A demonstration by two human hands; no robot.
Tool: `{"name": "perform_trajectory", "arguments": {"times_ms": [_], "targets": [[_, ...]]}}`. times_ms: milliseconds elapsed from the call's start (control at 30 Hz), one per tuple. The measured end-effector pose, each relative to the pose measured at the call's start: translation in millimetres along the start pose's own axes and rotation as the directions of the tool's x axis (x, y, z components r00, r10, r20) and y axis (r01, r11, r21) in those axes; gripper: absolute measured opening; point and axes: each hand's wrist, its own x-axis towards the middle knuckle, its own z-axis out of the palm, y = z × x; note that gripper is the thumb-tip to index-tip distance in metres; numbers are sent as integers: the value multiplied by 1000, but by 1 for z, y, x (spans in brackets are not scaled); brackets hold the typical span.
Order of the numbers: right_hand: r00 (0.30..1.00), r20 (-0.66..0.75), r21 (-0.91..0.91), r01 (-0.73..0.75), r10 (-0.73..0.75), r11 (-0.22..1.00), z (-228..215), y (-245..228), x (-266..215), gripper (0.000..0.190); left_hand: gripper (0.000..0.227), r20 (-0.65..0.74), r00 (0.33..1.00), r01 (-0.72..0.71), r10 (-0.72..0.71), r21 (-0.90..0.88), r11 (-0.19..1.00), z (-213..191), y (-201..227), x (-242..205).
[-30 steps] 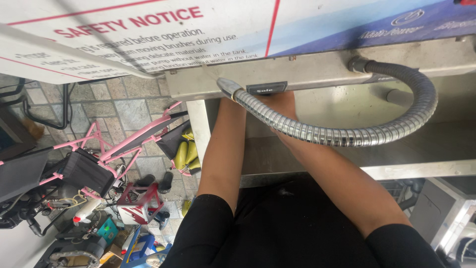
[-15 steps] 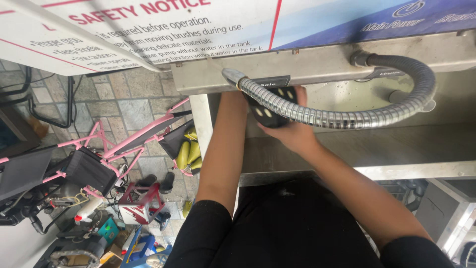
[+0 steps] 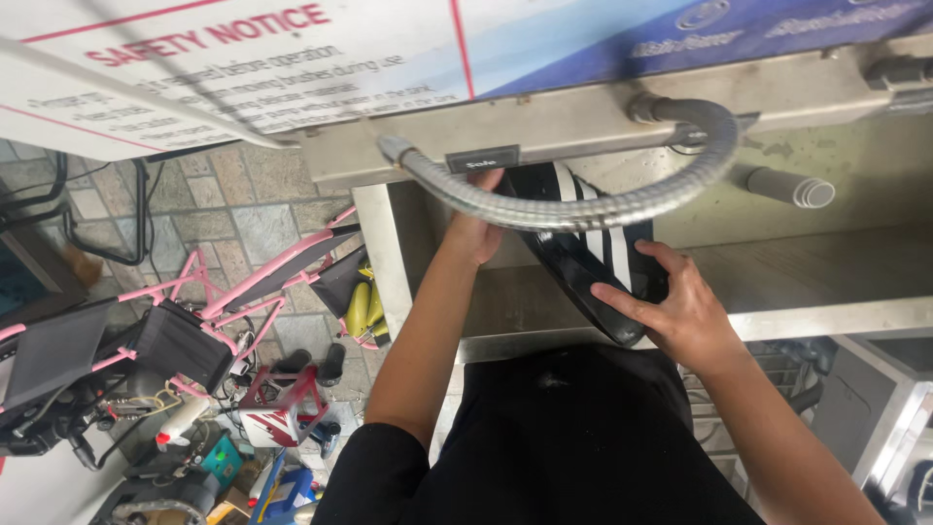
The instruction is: The person cleans various shoes by scrubbing them with a brush at a specialized machine, rinsing them under a faucet in a sink, and placing them into a container of water.
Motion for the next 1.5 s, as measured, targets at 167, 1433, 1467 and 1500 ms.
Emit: {"name": "perform_trajectory", "arguments": {"times_ms": [167,1433,1467,1500], "targets": [[988,-154,581,95,-5,809,-17,-9,-9,85,83,-91,995,40,-26,160,986,29,-27,30],[994,-16,70,111,-110,991,5,68,97,34,69,550,818,115,168,-442,890,98,-75,50],[990,-80,86,122,-115,989,1,66,102,38,70,595,777,117,204,-456,882,96,-77,47],[982,-145,105,134,-118,985,-2,64,107,41,71,539,821,80,189,-437,896,95,-78,44]]}}
